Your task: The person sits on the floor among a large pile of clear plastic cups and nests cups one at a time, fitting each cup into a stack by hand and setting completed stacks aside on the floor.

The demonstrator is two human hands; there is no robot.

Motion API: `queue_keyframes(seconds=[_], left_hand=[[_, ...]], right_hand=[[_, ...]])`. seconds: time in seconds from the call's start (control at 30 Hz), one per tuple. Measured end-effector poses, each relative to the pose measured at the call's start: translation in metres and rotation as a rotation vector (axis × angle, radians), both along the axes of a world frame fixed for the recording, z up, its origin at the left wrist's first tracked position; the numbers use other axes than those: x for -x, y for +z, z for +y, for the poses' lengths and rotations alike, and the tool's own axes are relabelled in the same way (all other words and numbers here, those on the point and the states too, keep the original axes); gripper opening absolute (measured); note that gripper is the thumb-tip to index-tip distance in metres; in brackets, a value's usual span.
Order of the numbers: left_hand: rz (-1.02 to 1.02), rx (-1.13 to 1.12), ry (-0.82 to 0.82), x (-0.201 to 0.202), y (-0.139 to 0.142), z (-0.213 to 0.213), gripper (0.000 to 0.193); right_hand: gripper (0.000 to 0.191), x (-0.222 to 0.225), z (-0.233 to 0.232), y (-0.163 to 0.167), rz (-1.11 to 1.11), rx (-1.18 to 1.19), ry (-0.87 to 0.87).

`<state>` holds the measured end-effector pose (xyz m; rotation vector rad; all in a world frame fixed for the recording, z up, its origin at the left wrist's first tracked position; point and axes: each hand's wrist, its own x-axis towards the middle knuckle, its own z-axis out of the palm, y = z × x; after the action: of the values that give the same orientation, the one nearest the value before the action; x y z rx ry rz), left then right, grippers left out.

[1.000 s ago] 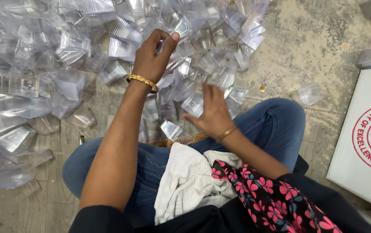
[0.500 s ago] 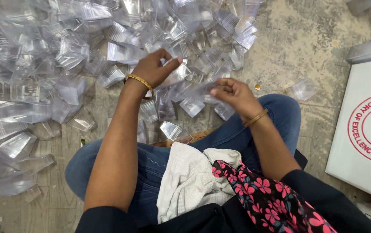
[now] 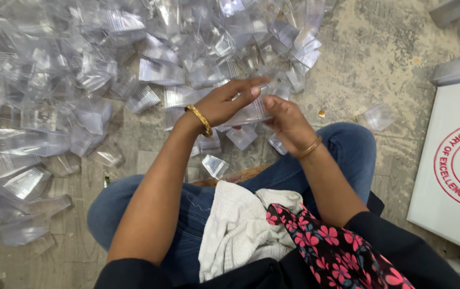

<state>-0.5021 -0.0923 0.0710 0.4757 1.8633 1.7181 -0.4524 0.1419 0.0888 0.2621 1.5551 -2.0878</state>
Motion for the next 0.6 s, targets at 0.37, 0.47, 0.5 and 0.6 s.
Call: queue_keyframes(seconds=[0.37,0.47,0.5,0.6], left_hand=[[-0.032,-0.139,0.548,0.020,0.012,-0.044,0.041],[0.059,0.454,0.470,0.012,0.013,-0.040,0.046],[0.091,0.490,0.431,0.011,0.011,-0.038,0.049],[0.142,0.567,0.301,0.008,0.001,-0.024,0.058]], right_hand=[[0.025,0.004,-0.037,-0.071,0.582,-0.871,0.364],[0.018,0.017,-0.018,-0.068,0.358,-0.599,0.206],[0.019,0.022,-0.006,-0.060,0.278,-0.475,0.144],[0.020,0.031,0.020,-0.034,0.157,-0.372,0.061]])
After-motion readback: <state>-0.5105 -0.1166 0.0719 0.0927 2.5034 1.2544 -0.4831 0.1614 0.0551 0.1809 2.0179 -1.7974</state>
